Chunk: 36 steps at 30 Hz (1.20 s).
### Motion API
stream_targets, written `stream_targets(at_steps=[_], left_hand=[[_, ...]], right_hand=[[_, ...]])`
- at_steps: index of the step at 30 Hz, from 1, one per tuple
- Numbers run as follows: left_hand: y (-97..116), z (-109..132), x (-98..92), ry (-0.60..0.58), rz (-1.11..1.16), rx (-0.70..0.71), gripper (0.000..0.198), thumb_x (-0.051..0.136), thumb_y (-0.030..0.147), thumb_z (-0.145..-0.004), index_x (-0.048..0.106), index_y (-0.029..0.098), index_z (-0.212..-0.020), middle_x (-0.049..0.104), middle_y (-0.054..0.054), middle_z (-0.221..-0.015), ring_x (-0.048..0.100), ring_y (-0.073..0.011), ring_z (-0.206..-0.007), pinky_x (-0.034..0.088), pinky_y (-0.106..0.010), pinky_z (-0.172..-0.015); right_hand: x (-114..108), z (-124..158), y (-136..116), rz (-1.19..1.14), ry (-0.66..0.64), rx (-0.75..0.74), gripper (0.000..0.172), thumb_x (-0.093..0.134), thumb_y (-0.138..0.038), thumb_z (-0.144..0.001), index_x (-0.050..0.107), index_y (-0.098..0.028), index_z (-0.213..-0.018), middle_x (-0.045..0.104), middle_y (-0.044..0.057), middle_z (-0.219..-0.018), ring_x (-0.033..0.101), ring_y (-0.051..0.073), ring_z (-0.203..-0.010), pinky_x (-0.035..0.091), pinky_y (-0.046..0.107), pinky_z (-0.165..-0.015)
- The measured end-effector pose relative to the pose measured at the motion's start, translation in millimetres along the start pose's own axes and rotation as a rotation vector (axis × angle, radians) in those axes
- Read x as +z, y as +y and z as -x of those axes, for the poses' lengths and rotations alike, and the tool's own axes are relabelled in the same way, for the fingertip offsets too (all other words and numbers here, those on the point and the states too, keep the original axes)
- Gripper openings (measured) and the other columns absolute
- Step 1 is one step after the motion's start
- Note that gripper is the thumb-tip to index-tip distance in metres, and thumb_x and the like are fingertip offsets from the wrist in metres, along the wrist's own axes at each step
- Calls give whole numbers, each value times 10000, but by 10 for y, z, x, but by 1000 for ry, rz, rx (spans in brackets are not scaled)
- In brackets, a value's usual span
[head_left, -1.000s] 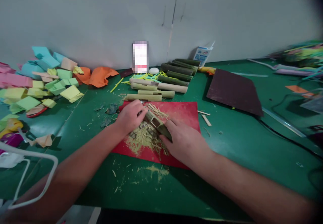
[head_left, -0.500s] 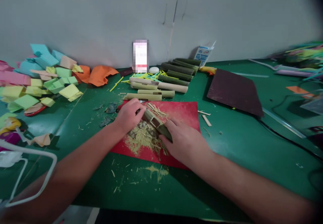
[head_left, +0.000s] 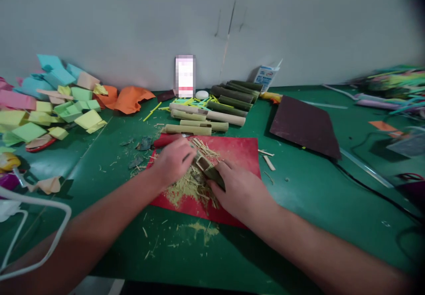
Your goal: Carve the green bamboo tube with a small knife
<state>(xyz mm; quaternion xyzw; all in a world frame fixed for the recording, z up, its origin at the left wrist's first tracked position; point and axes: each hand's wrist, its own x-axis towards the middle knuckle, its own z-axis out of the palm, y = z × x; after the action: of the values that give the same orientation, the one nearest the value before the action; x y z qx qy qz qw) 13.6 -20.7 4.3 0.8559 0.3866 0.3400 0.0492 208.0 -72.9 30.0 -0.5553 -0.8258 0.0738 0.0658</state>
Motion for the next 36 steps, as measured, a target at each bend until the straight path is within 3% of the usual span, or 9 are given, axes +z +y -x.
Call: stream_targets(at_steps=[5,9,12,16,20,23,27,31,36], left_hand=[[-32,-7,-14,32,-20,-29,218,458,211,-895,567,140,-719,517,-40,-736,507,-143,-723,425,-276,-699],[-29,-6,-35,-42,-12,-20,209,459,207,-896,583,139,-742,529,-44,-748,511,-144,-733,429,-280,-715],[-16,-21,-54,10,-21,-41,208,466,203,-890,588,136,-735,530,-46,-751,516,-145,-730,435,-281,-712],[-18,-41,-66,-47,-12,-26,193,463,201,-889,588,139,-757,534,-46,-759,519,-148,-747,438,-280,-721],[-28,-32,-69,17,-39,-56,221,464,207,-888,566,141,-704,514,-38,-730,503,-144,-719,427,-281,-702],[-12,-15,-72,-57,-7,-39,211,458,199,-891,567,141,-720,513,-36,-732,502,-142,-725,422,-277,-700],[7,-3,-74,27,-24,-55,202,469,197,-883,570,143,-717,518,-40,-734,500,-146,-717,423,-282,-693],[31,3,-60,-66,-6,-41,214,455,210,-893,574,146,-727,519,-38,-723,501,-149,-724,425,-286,-703],[10,4,-54,-2,-3,-52,206,461,214,-891,578,145,-736,523,-41,-746,508,-149,-735,425,-285,-703]], right_hand=[[-8,4,-28,17,-4,0,162,498,-309,-829,534,-173,-911,588,52,-926,574,187,-765,310,294,-535],[-22,9,-50,40,-37,2,139,508,-290,-818,529,-178,-898,583,49,-908,576,186,-747,309,292,-526],[-27,13,-54,58,-28,4,148,495,-300,-830,529,-178,-906,581,50,-913,577,187,-745,310,293,-520],[-27,18,-61,79,-33,-9,133,510,-289,-823,536,-180,-896,580,44,-899,578,182,-734,319,294,-523],[-35,15,-79,83,-27,-3,140,509,-292,-830,544,-181,-906,585,50,-924,584,187,-753,330,294,-524],[-47,12,-87,90,-46,-17,132,517,-279,-823,552,-179,-903,586,51,-907,586,190,-750,342,297,-536],[-54,12,-85,88,-26,-16,153,501,-288,-839,556,-172,-921,587,58,-939,588,196,-773,352,302,-544],[-44,13,-73,74,-49,-21,146,510,-280,-830,554,-171,-916,585,52,-920,587,191,-759,356,301,-550],[-37,8,-56,50,-54,-9,161,486,-287,-837,544,-164,-922,585,65,-937,582,189,-768,348,294,-544]])
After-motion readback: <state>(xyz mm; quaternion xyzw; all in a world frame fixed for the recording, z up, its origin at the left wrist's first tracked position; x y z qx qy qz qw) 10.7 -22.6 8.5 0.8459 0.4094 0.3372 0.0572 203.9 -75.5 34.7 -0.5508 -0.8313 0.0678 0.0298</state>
